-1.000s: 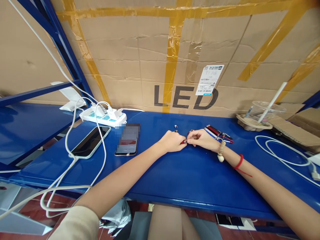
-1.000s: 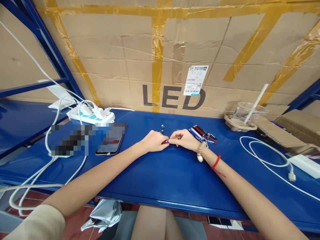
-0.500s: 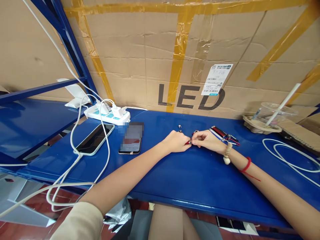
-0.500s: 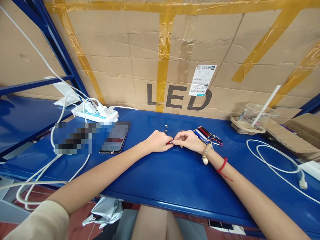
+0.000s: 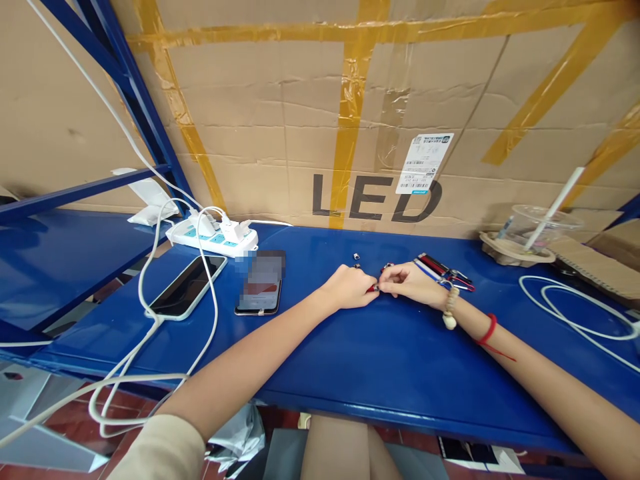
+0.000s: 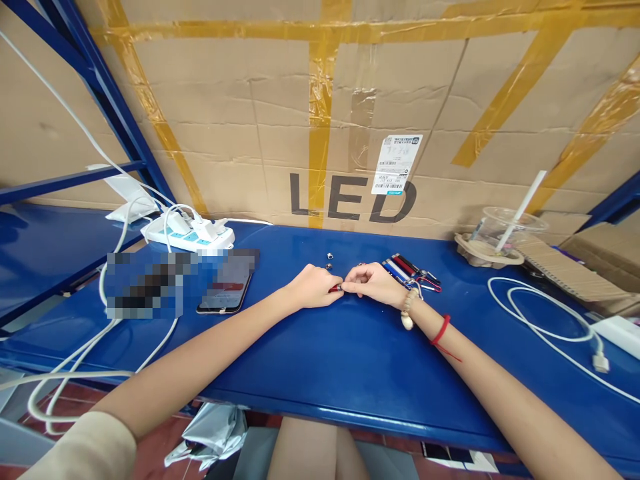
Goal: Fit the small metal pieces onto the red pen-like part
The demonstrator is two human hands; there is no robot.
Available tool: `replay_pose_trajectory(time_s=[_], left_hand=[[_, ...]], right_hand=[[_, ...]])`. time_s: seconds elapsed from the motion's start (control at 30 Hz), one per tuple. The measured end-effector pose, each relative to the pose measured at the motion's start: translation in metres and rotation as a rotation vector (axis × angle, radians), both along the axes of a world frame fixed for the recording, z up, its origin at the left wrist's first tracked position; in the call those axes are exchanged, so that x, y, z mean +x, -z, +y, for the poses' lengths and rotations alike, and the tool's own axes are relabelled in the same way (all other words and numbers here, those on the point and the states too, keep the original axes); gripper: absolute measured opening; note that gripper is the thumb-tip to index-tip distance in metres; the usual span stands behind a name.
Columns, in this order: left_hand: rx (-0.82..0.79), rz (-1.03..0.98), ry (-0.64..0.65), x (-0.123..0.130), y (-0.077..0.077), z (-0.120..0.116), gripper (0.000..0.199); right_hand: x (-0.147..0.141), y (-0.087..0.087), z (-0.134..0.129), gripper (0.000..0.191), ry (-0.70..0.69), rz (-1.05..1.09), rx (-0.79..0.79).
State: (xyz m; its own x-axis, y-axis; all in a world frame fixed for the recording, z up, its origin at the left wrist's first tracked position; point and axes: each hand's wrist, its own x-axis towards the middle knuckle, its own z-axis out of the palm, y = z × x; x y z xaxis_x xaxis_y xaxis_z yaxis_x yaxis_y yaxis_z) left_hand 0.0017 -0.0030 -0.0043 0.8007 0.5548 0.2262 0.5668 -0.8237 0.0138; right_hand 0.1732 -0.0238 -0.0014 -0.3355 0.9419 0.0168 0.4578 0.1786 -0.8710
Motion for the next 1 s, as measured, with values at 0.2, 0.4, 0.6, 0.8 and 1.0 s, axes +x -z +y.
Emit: replay_pose_trajectory(time_s=[0.2,0.4,0.6,0.8,1.0], left_hand=[[0.011,-0.004,0.006,-0.0002,0.0011,0.001,0.032],[0.038,0.0,0.015,-0.0006,-0.0001,0.0,0.032],[0.05,0.015,-0.005,-0.0011,-0.0025,-0.002,0.032],[0.075,0.008,-0.003,-0.0007,-0.0019,-0.0008,0.033],[0.08,0.006,-0.003,-0.0009,-0.0006,-0.0004,0.034]], right_hand=[[-0.0011,-0.0006,0.001,0.028,0.012,-0.012,-0.004],[0.0,0.0017,0.0029,0.03,0.002,0.016,-0.001],[-0.0022,-0.0008,0.0018,0.032,0.016,0.039,-0.013],[-0.0042,-0.0016,0.0025,0.032,0.024,0.073,-0.027],[-0.0046,-0.0032,0.0017,0.029,0.018,0.095,-0.026]])
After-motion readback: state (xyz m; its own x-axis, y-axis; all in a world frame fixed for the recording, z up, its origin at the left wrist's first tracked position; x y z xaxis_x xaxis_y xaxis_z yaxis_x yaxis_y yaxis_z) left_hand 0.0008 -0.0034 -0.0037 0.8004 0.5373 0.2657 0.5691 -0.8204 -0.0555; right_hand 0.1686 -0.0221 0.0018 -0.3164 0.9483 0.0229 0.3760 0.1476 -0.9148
